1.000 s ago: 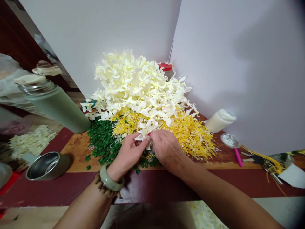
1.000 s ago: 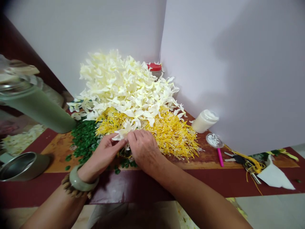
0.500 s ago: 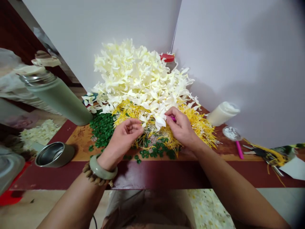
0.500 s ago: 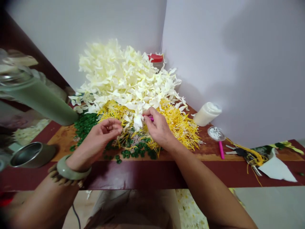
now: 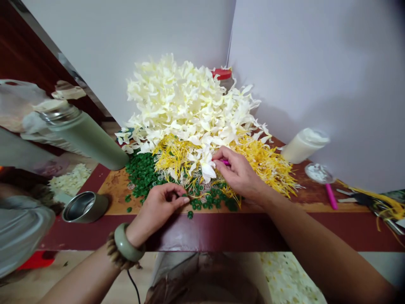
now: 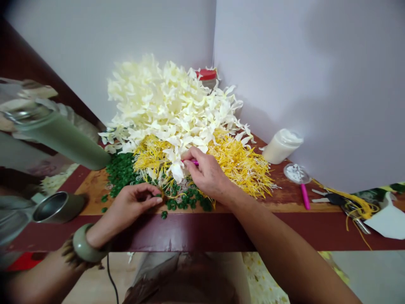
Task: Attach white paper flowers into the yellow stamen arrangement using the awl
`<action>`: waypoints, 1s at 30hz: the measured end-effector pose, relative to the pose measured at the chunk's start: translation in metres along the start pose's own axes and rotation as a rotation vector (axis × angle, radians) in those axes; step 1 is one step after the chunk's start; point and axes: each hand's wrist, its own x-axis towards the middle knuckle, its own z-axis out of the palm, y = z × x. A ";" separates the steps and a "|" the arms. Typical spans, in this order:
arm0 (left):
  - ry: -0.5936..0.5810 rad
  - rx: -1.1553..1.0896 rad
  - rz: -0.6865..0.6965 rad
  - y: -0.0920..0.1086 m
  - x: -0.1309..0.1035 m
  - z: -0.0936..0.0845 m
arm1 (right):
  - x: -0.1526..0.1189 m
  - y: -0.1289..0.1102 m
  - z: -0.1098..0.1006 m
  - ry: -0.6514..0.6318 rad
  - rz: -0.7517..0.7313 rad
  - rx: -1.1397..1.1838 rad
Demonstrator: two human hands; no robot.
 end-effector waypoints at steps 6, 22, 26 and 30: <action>0.093 -0.465 -0.038 0.038 0.032 0.006 | 0.000 -0.009 -0.003 -0.027 0.065 0.093; -0.053 -0.969 -0.118 0.025 0.038 -0.004 | 0.005 0.000 0.001 -0.080 0.089 -0.029; -0.021 -1.035 -0.152 0.026 0.040 -0.004 | 0.004 -0.001 0.002 -0.083 0.085 -0.011; -0.003 -1.103 -0.202 0.026 0.042 -0.005 | 0.004 -0.002 0.000 -0.059 0.112 -0.011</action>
